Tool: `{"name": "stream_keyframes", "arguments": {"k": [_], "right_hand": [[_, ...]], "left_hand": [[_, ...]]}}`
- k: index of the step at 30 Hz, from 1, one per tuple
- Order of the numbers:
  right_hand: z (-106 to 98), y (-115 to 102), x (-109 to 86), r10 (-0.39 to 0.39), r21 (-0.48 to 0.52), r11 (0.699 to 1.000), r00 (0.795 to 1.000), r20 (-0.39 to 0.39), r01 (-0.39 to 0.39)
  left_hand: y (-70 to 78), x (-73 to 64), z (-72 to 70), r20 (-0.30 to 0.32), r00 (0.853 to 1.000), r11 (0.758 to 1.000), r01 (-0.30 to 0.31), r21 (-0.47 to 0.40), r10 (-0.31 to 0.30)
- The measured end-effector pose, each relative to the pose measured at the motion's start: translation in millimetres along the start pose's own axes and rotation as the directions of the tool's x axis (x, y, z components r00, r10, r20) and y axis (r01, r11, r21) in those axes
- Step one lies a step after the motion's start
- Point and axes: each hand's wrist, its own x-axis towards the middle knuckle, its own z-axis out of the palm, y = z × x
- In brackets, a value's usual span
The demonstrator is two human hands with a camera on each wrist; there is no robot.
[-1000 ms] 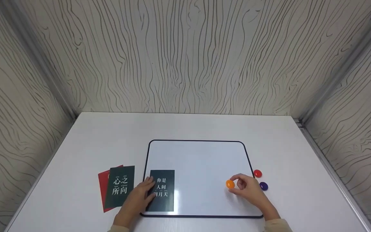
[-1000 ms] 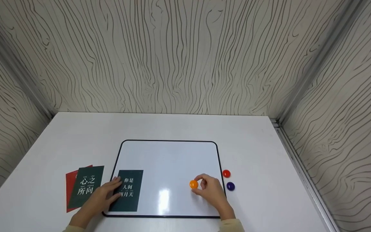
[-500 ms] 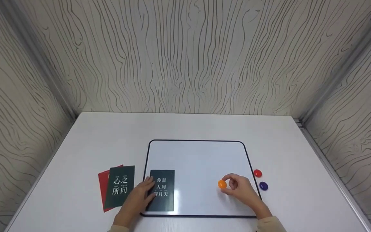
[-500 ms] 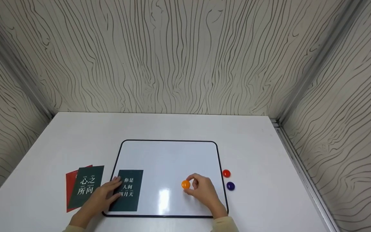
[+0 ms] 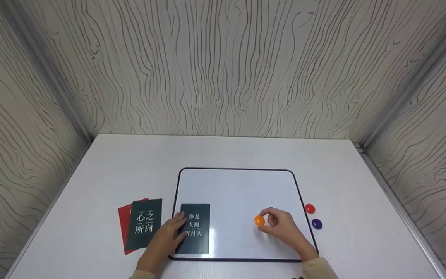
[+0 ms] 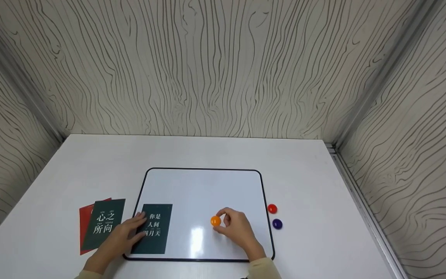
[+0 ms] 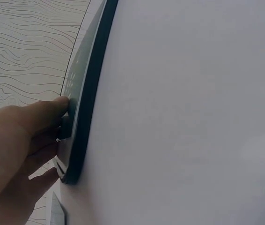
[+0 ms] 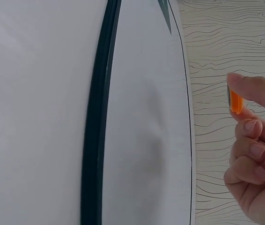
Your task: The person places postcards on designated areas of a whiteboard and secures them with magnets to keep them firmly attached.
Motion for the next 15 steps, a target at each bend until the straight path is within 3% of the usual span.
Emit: {"name": "stream_keyframes", "arguments": {"k": [15], "right_hand": [[17,-8,7.4,-0.010,0.004,1.000,0.999,0.043,0.010]], "left_hand": [[0.7,0.5,-1.0,0.009,1.000,1.000,0.010,-0.008,-0.010]]}}
